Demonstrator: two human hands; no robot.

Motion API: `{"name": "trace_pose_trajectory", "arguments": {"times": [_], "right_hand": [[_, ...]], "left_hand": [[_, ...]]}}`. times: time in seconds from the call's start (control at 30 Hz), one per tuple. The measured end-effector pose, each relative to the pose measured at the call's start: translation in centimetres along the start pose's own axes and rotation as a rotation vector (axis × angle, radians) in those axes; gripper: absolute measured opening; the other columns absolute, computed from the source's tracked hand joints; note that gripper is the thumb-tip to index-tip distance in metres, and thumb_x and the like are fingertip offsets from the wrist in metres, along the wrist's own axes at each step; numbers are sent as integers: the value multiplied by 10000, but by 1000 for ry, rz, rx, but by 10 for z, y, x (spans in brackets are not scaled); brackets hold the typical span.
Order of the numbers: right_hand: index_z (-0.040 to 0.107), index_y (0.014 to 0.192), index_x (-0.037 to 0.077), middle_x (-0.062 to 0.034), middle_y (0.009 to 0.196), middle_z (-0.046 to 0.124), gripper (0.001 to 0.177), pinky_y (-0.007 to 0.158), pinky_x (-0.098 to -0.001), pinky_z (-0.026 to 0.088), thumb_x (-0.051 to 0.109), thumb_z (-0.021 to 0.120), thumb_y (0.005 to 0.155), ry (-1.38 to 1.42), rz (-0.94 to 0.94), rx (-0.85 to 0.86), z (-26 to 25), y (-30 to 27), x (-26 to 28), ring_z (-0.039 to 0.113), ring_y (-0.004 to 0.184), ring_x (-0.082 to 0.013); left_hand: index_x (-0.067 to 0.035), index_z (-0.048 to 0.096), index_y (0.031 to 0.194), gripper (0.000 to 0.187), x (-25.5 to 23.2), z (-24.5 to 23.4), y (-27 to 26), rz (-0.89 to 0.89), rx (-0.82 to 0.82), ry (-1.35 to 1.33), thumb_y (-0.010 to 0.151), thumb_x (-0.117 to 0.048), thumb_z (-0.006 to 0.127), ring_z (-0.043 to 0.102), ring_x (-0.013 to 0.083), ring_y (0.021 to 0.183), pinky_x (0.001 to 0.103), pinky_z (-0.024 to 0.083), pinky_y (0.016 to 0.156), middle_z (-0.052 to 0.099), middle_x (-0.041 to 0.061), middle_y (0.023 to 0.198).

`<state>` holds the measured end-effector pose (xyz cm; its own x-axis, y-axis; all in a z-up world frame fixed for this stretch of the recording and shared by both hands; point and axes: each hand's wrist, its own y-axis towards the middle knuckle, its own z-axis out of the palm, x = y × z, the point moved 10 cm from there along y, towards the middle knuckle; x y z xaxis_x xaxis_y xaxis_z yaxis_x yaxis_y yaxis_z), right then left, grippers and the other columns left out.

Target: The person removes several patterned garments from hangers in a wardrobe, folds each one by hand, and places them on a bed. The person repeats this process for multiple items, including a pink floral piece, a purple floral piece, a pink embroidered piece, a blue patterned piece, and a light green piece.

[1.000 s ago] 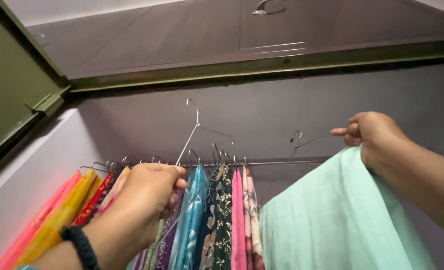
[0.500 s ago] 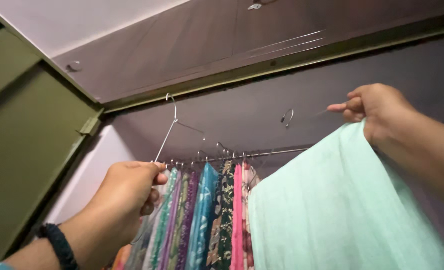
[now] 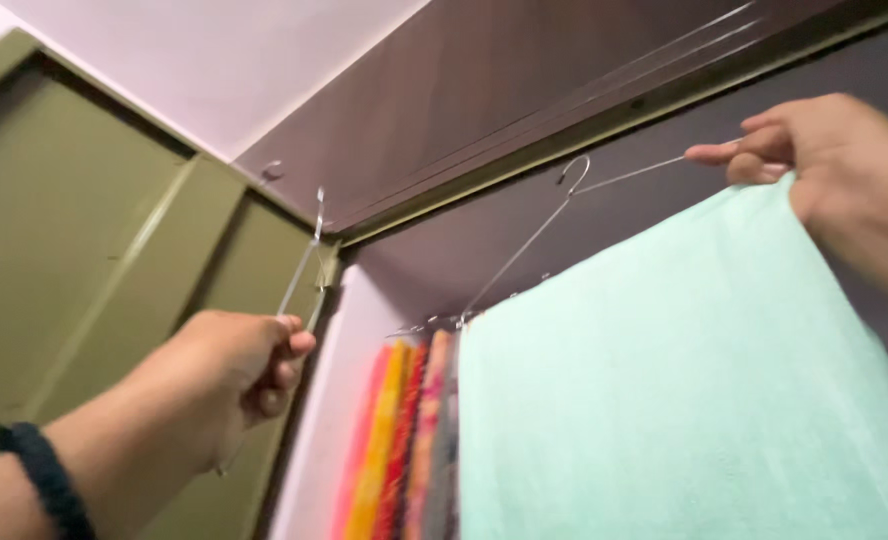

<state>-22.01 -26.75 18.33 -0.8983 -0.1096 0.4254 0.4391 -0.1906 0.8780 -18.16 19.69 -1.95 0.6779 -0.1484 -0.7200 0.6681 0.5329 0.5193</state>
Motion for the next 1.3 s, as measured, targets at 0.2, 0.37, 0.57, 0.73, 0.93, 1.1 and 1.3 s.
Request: {"name": "trace_pose_trajectory", "arguments": {"times": [0.2,0.37,0.57,0.73,0.93,1.1,1.3], "right_hand": [[646,1182,-40,91,525,286,429,686,-436,545,296,423,1038,227,122,50,59,-49,-59,303,462,-38],[606,1220,-45,87,547,306,430,674,-392,488,274,385,1035,380,119,218,123,-102,-127,360,488,-73],[632,1192,-103,61,506,257,415,685,-283,505,246,475,1031,697,255,381,216,-171,-182,299,481,-92],[629,1186,-156,85,540,231,426,598,-243,334,224,490,1050,893,350,449,269,-255,-209,269,524,-70],[612,1166,-156,85,542,200,392,743,-258,430,196,488,1046,1074,454,585,318,-352,-213,243,508,-83],[614,1161,-186,76,534,217,418,774,-265,411,201,501,1050,1209,607,651,355,-433,-228,274,517,-92],[612,1120,-251,69,491,233,474,528,-264,267,198,493,1027,1144,702,594,380,-521,-240,245,472,-86]], "left_hand": [[-85,611,1129,167,-15,-108,-26,20,-25,146,1061,-204,516,504,136,642,302,435,532,693,37,949],[-78,639,1150,189,-10,-185,-56,50,-46,181,1065,-228,561,527,146,633,322,465,541,705,54,945],[-65,594,1080,161,4,-245,-114,2,-201,197,1055,-221,562,503,155,594,331,445,530,684,66,898],[-65,571,990,220,11,-307,-167,-44,-400,278,1031,-282,565,479,150,575,311,439,539,653,46,835],[-55,597,1114,177,0,-355,-207,159,-373,146,1049,-219,609,449,152,545,309,356,468,685,96,891],[-51,607,1048,244,3,-377,-252,70,-617,191,978,-284,616,502,154,549,318,410,501,738,102,919],[-7,604,1068,296,-5,-383,-295,67,-661,174,954,-277,649,675,203,725,327,526,623,793,130,1057]]}}
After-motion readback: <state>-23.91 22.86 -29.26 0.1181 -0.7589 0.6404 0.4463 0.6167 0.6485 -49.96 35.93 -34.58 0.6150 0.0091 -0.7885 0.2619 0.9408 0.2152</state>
